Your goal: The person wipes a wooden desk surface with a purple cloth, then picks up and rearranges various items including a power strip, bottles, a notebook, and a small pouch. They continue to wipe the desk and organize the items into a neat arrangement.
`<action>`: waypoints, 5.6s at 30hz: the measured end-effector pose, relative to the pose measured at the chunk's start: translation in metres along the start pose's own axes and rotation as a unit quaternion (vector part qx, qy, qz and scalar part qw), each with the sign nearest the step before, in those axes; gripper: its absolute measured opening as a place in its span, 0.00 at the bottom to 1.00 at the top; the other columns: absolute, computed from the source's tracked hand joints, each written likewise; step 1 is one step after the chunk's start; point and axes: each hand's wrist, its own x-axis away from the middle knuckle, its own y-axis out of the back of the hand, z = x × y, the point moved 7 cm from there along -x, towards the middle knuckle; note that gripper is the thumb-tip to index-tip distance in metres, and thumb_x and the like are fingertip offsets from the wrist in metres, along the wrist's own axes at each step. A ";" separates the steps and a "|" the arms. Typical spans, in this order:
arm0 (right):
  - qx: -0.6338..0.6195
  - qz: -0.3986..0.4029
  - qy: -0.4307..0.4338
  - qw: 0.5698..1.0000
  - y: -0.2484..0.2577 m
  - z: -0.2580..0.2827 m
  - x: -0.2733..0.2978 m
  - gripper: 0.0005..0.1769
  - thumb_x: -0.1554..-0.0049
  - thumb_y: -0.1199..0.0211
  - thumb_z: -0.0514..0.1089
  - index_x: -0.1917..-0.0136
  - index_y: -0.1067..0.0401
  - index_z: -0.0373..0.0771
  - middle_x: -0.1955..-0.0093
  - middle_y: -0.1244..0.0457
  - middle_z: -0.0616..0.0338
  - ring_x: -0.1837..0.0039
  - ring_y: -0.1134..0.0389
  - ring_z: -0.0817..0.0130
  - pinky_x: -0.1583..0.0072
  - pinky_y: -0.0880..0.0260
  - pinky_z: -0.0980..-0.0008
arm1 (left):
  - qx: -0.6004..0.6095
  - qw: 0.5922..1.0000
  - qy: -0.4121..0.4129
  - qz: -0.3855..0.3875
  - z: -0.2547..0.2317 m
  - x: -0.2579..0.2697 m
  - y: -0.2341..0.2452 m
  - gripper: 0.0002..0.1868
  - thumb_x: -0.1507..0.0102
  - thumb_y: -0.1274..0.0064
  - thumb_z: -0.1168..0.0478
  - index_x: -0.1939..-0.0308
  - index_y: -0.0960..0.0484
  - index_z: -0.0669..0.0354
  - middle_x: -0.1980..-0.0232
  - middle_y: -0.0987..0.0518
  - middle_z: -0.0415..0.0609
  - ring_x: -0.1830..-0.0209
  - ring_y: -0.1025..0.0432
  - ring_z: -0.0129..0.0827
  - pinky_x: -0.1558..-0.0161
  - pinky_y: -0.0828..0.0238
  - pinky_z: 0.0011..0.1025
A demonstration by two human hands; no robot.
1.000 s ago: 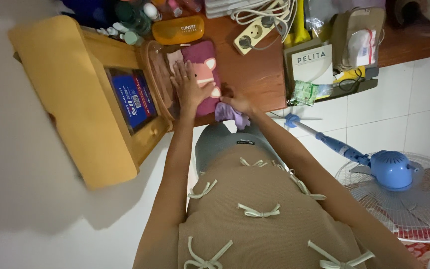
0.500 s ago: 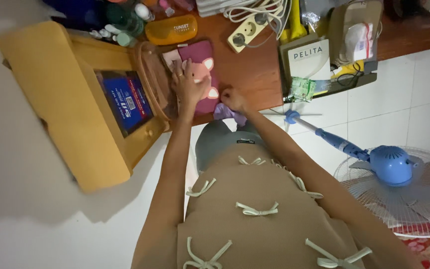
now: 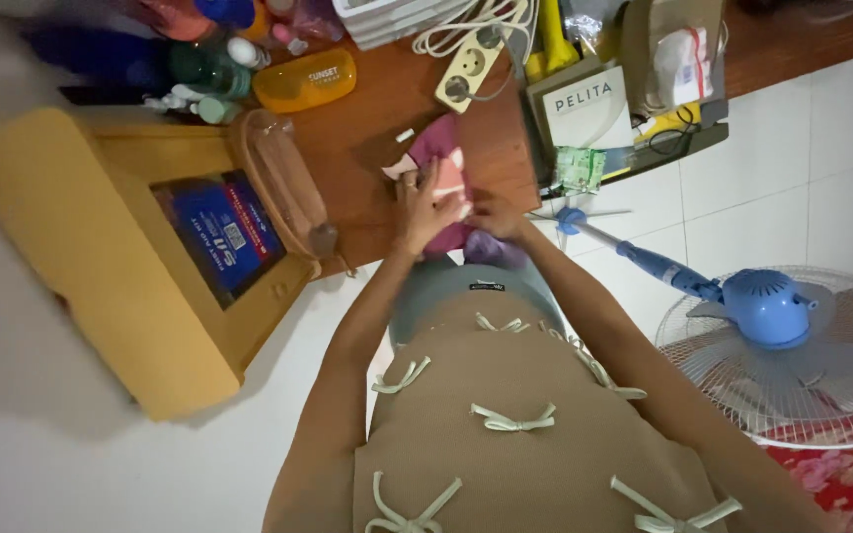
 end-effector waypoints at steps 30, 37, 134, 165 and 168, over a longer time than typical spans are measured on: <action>0.349 -0.185 -0.053 0.917 0.181 0.030 -0.085 0.15 0.37 0.49 0.47 0.46 0.24 0.42 0.58 0.30 0.47 0.59 0.28 0.42 0.63 0.30 0.46 | -0.114 0.988 0.098 0.033 0.036 -0.183 0.047 0.43 0.43 0.36 0.64 0.26 0.38 0.44 0.26 0.37 0.60 0.31 0.35 0.57 0.40 0.31 0.52; 0.078 -0.245 -0.143 0.956 0.217 0.052 -0.027 0.30 0.43 0.39 0.61 0.35 0.32 0.42 0.40 0.37 0.39 0.46 0.32 0.35 0.49 0.34 0.41 | 0.048 0.985 0.151 -0.068 0.049 -0.112 0.019 0.43 0.36 0.43 0.53 0.24 0.46 0.66 0.26 0.35 0.69 0.27 0.38 0.60 0.27 0.48 0.48; -0.329 -0.281 -0.310 0.847 0.145 -0.272 0.110 0.43 0.44 0.27 0.55 0.24 0.42 0.36 0.47 0.29 0.41 0.39 0.28 0.48 0.36 0.32 0.53 | 0.428 0.886 0.172 0.052 -0.150 -0.057 -0.237 0.24 0.33 0.43 0.61 0.35 0.28 0.68 0.40 0.29 0.63 0.39 0.28 0.51 0.39 0.26 0.43; -0.297 -0.404 -0.292 0.814 0.205 -0.406 0.085 0.24 0.50 0.25 0.56 0.46 0.28 0.44 0.52 0.32 0.49 0.44 0.29 0.49 0.41 0.31 0.49 | 0.345 0.733 0.571 0.136 -0.159 -0.081 -0.379 0.50 0.30 0.51 0.39 0.20 0.57 0.67 0.18 0.56 0.66 0.17 0.59 0.56 0.22 0.58 0.50; -0.385 -0.309 -0.236 0.837 0.214 -0.395 0.064 0.61 0.47 0.23 0.67 0.16 0.54 0.42 0.28 0.41 0.27 0.31 0.34 0.33 0.32 0.35 0.39 | 0.407 0.680 0.581 0.185 -0.198 -0.108 -0.360 0.57 0.34 0.51 0.32 0.18 0.60 0.67 0.18 0.63 0.70 0.16 0.65 0.61 0.23 0.58 0.47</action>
